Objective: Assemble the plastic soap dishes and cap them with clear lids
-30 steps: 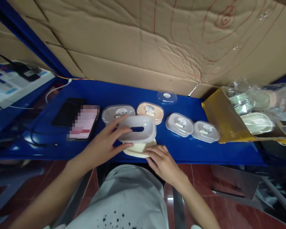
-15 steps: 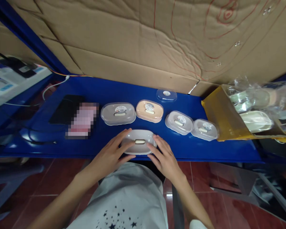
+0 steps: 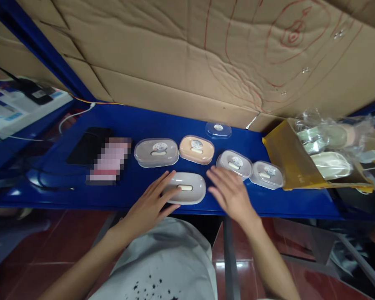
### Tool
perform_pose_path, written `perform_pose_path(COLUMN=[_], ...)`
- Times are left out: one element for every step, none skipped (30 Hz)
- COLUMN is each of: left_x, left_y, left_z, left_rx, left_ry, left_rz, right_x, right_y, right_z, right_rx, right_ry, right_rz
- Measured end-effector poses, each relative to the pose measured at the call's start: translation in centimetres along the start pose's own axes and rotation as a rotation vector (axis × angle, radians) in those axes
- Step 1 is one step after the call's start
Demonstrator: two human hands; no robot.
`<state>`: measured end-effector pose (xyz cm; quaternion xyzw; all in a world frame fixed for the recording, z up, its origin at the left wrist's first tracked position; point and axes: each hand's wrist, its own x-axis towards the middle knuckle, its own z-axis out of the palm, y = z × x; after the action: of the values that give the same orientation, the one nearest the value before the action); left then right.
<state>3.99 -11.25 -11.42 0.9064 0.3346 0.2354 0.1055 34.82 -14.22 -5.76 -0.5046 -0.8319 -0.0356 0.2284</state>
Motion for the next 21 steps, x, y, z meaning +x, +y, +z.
perform_pose_path(left_x=[0.0, -0.1, -0.1, -0.2, -0.3, -0.4, -0.4, -0.5, -0.5, -0.5, -0.5, -0.4, -0.4, -0.3, -0.3, -0.2, -0.2, -0.2, -0.3, -0.3, -0.3], left_y=[0.0, 0.0, -0.1, -0.1, -0.1, -0.1, -0.2, -0.3, -0.3, -0.4, -0.5, -0.5, -0.6, -0.7, -0.8, -0.9, -0.9, -1.0, -1.1, -1.1, -1.2], left_z=[0.0, -0.1, -0.2, -0.3, -0.5, -0.6, -0.7, -0.8, -0.9, -1.0, -1.0, -1.0, -0.9, -0.8, -0.7, -0.5, -0.4, -0.3, -0.2, -0.1, 0.0], left_rx=[-0.015, -0.040, -0.072, -0.107, -0.142, -0.173, -0.200, -0.224, -0.248, -0.270, -0.291, -0.310, -0.327, -0.342, -0.356, -0.370, -0.385, -0.401, -0.417, -0.434, -0.452], left_ry=[0.008, 0.014, 0.018, 0.018, 0.017, 0.016, 0.015, 0.015, 0.013, 0.007, 0.002, -0.003, -0.008, -0.014, -0.020, -0.024, -0.029, -0.034, -0.038, -0.037, -0.032], left_rz=[-0.001, -0.011, -0.034, -0.065, -0.094, -0.119, -0.136, -0.147, -0.153, -0.157, -0.163, -0.170, -0.178, -0.189, -0.204, -0.224, -0.244, -0.259, -0.270, -0.275, -0.277], right_x=[1.8, 3.9, 6.1, 8.2, 10.2, 11.8, 13.1, 14.0, 14.4, 14.6, 14.6, 14.4, 14.2, 14.0, 13.9, 13.9, 13.8, 13.6, 13.2, 12.5, 11.4], right_y=[1.9, 4.1, 6.4, 8.8, 11.0, 12.9, 14.5, 15.8, 16.7, 17.2, 17.6, 17.8, 17.9, 18.0, 18.0, 18.0, 17.7, 17.2, 16.3, 15.0, 13.3], right_z=[-0.7, -1.1, -1.3, -1.1, -0.8, -0.2, 0.4, 1.1, 1.7, 2.3, 2.8, 3.1, 3.3, 3.4, 3.3, 2.9, 2.4, 1.7, 0.8, -0.2, -1.1], right_rx=[-0.009, -0.024, -0.039, -0.054, -0.057, -0.052, -0.054, -0.051, -0.048, -0.045, -0.040, -0.033, -0.021, -0.004, 0.017, 0.037, 0.052, 0.069, 0.092, 0.113, 0.156], right_ry=[0.046, 0.047, 0.013, -0.054, -0.153, -0.249, -0.282, -0.312, -0.326, -0.328, -0.329, -0.327, -0.325, -0.323, -0.322, -0.321, -0.321, -0.306, -0.260, -0.203, -0.110], right_rz=[0.041, 0.090, 0.116, 0.154, 0.201, 0.254, 0.271, 0.283, 0.287, 0.286, 0.287, 0.289, 0.291, 0.292, 0.293, 0.296, 0.302, 0.309, 0.315, 0.318, 0.312])
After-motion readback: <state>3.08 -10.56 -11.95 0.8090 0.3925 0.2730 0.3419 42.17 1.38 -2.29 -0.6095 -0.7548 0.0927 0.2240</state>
